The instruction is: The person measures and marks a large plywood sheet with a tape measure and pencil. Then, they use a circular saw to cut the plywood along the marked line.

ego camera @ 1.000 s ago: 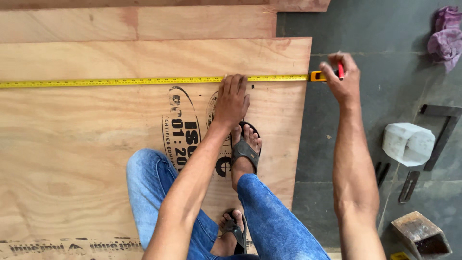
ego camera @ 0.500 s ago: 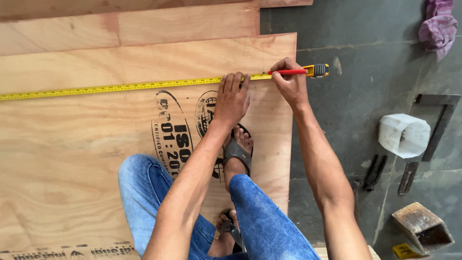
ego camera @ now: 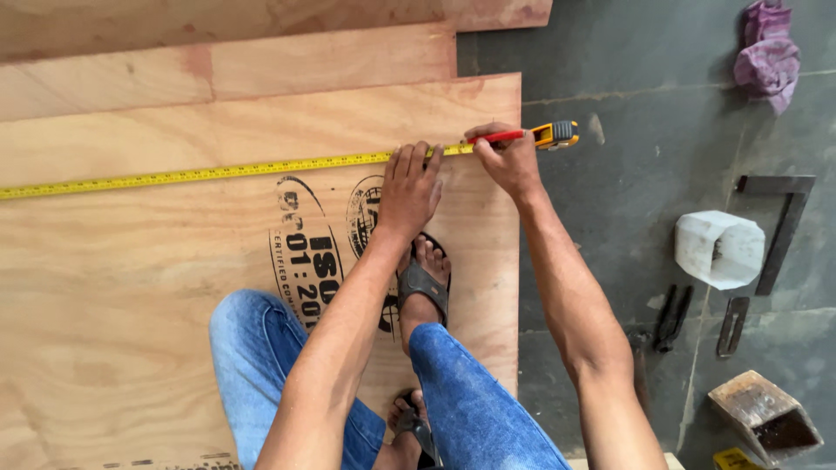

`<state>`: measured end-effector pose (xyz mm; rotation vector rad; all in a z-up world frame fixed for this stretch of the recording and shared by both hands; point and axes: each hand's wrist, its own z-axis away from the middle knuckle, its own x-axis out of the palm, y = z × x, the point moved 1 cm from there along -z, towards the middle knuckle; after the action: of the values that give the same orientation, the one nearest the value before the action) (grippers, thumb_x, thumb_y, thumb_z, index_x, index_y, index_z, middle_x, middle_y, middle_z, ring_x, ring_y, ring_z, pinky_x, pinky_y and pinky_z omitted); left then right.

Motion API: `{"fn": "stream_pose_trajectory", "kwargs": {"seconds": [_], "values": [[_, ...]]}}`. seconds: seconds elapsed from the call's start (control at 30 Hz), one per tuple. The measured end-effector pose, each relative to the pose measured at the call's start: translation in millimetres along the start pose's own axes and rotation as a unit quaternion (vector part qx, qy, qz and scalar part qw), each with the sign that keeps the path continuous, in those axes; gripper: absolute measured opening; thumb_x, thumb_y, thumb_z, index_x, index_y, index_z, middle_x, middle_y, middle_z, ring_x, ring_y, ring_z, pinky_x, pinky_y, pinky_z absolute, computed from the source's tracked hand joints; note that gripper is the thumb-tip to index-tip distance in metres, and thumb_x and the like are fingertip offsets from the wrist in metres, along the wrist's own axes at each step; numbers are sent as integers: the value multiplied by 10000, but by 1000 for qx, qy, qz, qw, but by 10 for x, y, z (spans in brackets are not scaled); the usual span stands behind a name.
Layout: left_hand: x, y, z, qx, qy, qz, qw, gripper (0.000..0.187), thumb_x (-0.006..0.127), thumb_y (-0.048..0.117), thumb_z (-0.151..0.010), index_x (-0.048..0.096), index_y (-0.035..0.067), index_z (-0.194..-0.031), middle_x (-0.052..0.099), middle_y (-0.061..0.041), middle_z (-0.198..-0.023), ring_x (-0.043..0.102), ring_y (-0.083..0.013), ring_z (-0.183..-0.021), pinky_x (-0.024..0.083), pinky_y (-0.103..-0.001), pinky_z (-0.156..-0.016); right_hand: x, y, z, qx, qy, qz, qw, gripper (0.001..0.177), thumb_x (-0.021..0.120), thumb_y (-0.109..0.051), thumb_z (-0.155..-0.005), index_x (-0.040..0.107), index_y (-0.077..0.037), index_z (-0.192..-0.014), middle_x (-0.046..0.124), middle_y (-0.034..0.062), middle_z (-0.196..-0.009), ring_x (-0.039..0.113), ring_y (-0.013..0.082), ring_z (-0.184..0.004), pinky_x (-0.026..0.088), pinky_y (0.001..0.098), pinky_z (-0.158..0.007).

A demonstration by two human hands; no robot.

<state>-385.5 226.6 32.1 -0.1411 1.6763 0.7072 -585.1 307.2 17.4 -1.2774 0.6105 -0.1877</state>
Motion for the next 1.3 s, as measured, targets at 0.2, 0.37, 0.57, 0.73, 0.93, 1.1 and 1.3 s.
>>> {"fn": "stream_pose_trajectory", "kwargs": {"seconds": [0.2,0.37,0.57,0.73,0.93,1.1,1.3], "values": [[0,-1,-2,-7,-4,1,1000,677,741,255,-864,501,93,-1476,483,-138,-1411,436,-333,-1349,329,-507,-1190,18,56,6,16,4,-27,1000,176,638,-18,-901,774,-12,-1012,773,73,-895,700,100,-768,561,239,-688],[5,-15,-5,-7,-18,-5,1000,667,726,258,-881,498,96,-1487,473,-140,-1416,429,-332,-1355,326,-503,-1192,17,44,15,21,20,3,1000,176,646,-21,-890,784,-23,-1000,773,67,-856,691,93,-719,550,237,-650],[2,-26,22,-4,-15,2,1000,663,722,254,-882,497,100,-1486,472,-134,-1423,430,-327,-1357,330,-497,-1188,29,52,36,7,24,16,1000,169,651,-18,-889,784,-25,-993,769,61,-841,684,86,-707,544,234,-638],[2,-30,17,-5,-16,2,1000,663,724,254,-879,500,101,-1483,472,-131,-1416,431,-326,-1354,333,-493,-1189,27,49,35,6,29,12,999,162,650,-18,-894,782,-22,-986,765,63,-831,681,90,-703,543,235,-637],[6,-30,7,-6,-21,0,1000,659,721,252,-886,495,101,-1487,467,-130,-1416,428,-322,-1357,330,-494,-1194,27,27,33,7,26,18,999,164,649,-12,-892,780,-15,-990,767,66,-841,689,95,-710,550,240,-644],[20,-33,14,-9,-27,1,1000,651,713,256,-896,489,106,-1489,454,-123,-1424,420,-317,-1365,325,-492,-1198,31,4,41,0,25,-2,1000,161,642,-13,-899,771,-9,-995,774,61,-866,714,95,-742,576,235,-676],[49,-38,21,-7,-30,-16,999,653,714,263,-905,485,94,-1493,450,-135,-1412,420,-320,-1354,324,-493,-1200,31,-4,62,9,34,-17,999,194,634,-11,-911,776,-7,-1043,774,77,-901,680,86,-748,553,228,-676]]}}
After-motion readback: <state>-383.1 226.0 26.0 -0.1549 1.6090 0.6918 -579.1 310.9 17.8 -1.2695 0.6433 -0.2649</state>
